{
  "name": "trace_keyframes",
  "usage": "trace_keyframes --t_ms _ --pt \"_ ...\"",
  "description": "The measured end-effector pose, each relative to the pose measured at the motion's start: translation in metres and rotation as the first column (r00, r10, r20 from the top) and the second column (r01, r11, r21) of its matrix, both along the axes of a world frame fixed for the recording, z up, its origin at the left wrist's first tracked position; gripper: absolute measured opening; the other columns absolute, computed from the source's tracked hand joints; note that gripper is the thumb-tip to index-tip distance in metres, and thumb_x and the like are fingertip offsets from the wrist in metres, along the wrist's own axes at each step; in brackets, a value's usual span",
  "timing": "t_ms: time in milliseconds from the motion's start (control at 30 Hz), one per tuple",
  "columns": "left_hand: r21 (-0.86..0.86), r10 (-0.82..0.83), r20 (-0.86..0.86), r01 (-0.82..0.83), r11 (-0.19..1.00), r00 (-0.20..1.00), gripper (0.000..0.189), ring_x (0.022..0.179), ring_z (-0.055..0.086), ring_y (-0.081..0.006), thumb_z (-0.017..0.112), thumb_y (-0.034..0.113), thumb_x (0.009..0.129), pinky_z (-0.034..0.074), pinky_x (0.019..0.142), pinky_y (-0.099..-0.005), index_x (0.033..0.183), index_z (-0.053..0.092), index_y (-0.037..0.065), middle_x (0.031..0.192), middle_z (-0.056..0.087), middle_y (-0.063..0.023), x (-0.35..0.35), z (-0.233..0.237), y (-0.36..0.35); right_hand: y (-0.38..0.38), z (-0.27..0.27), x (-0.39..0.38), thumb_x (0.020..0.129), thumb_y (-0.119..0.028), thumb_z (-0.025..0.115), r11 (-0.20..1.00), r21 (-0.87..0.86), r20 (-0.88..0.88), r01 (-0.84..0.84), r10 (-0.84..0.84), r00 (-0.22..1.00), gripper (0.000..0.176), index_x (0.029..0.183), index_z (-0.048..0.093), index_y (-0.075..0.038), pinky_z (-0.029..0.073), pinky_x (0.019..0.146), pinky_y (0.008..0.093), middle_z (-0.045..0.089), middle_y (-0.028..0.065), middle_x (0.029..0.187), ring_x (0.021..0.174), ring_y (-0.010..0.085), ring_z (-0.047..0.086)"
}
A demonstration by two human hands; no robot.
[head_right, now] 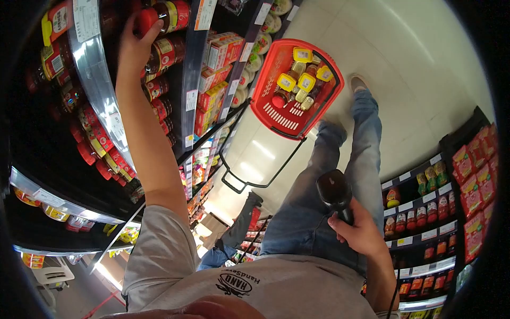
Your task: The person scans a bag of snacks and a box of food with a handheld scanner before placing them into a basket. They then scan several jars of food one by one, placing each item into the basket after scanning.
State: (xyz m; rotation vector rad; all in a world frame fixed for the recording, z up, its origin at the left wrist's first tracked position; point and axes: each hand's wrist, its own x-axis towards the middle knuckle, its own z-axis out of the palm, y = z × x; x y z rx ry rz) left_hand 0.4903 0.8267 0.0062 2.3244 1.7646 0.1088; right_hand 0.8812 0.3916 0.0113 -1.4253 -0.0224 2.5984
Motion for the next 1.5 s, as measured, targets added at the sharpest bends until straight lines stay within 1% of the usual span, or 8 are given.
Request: trace_keyframes --t_ms 133,300,400,433,633,867,1300,1500 --pt "0.120 0.087 -0.101 -0.075 0.990 0.991 0.061 0.111 0.066 -0.0388 0.069 0.038 0.094 0.052 0.094 -0.0400 0.133 0.056 -0.008 0.118 0.066 -0.0315 0.064 0.020 -0.028 -0.001 -0.004 0.001 0.095 -0.010 0.067 0.999 0.011 0.005 -0.031 0.031 1.000 0.045 0.137 0.051 -0.009 0.047 0.054 0.0249 0.058 -0.0010 0.081 0.059 0.0066 0.054" --pt "0.010 0.072 -0.018 -0.072 0.997 0.997 0.067 0.117 0.064 -0.0348 0.078 0.024 0.088 0.049 0.101 -0.0366 0.141 0.050 -0.007 0.127 0.064 -0.0285 0.054 0.018 -0.018 -0.007 -0.009 0.000 0.095 -0.008 0.066 1.000 0.018 -0.011 0.002 -0.002 1.000 0.046 0.138 0.050 -0.009 0.047 0.054 0.0249 0.058 -0.0010 0.081 0.059 0.0065 0.054" --pt "0.227 0.039 -0.284 0.027 0.973 0.958 0.067 0.117 0.063 -0.0274 0.079 0.021 0.088 0.047 0.103 -0.0347 0.141 0.051 -0.006 0.132 0.063 -0.0218 0.068 0.016 -0.044 -0.003 -0.009 0.000 0.094 -0.006 0.066 1.000 0.004 -0.007 0.002 -0.002 1.000 0.045 0.137 0.051 -0.009 0.047 0.053 0.0251 0.058 -0.0006 0.081 0.059 0.0066 0.054" --pt "0.321 -0.155 -0.185 0.209 0.924 0.970 0.080 0.119 0.061 -0.0414 0.079 0.044 0.084 0.047 0.102 -0.0441 0.141 0.049 -0.003 0.127 0.063 -0.0278 0.030 0.000 -0.041 -0.004 -0.009 0.001 0.093 -0.005 0.066 1.000 -0.006 0.007 0.003 -0.003 1.000 0.044 0.135 0.052 -0.008 0.046 0.053 0.0250 0.058 -0.0003 0.081 0.059 0.0069 0.054" --pt "0.394 -0.009 -0.378 0.170 0.903 0.926 0.087 0.124 0.052 -0.0481 0.076 0.040 0.086 0.042 0.106 -0.0493 0.148 0.034 -0.006 0.137 0.052 -0.0309 -0.020 -0.008 -0.105 -0.003 -0.015 0.008 0.092 -0.002 0.066 0.998 -0.060 0.034 -0.018 0.020 0.999 0.038 0.127 0.055 -0.006 0.046 0.052 0.0249 0.060 0.0009 0.082 0.059 0.0083 0.055" --pt "0.223 0.349 0.170 -0.381 0.897 0.921 0.089 0.136 0.047 -0.0365 0.080 0.040 0.084 0.036 0.114 -0.0426 0.146 0.037 -0.008 0.144 0.051 -0.0254 0.002 -0.005 -0.089 -0.008 -0.018 0.003 0.091 -0.002 0.067 0.999 -0.020 0.027 0.027 -0.026 0.999 0.038 0.127 0.054 -0.005 0.046 0.052 0.0249 0.060 0.0018 0.081 0.059 0.0087 0.056" --pt "0.282 0.103 0.350 -0.209 0.936 0.931 0.093 0.136 0.046 -0.0307 0.091 0.032 0.075 0.031 0.118 -0.0403 0.144 0.044 -0.007 0.145 0.050 -0.0217 -0.022 -0.019 -0.080 0.003 -0.019 0.000 0.092 -0.004 0.067 0.997 -0.060 0.054 -0.052 0.055 0.997 0.040 0.129 0.054 -0.005 0.045 0.053 0.0244 0.059 0.0006 0.081 0.060 0.0074 0.055" --pt "0.456 0.125 0.071 -0.144 0.878 0.990 0.105 0.134 0.044 -0.0378 0.087 0.028 0.081 0.034 0.115 -0.0469 0.150 0.018 -0.011 0.147 0.037 -0.0294 -0.004 -0.044 -0.142 0.016 -0.022 0.000 0.093 -0.004 0.068 0.993 -0.109 0.017 -0.045 0.047 0.999 0.041 0.131 0.053 -0.007 0.045 0.055 0.0232 0.058 -0.0027 0.083 0.062 0.0051 0.054"
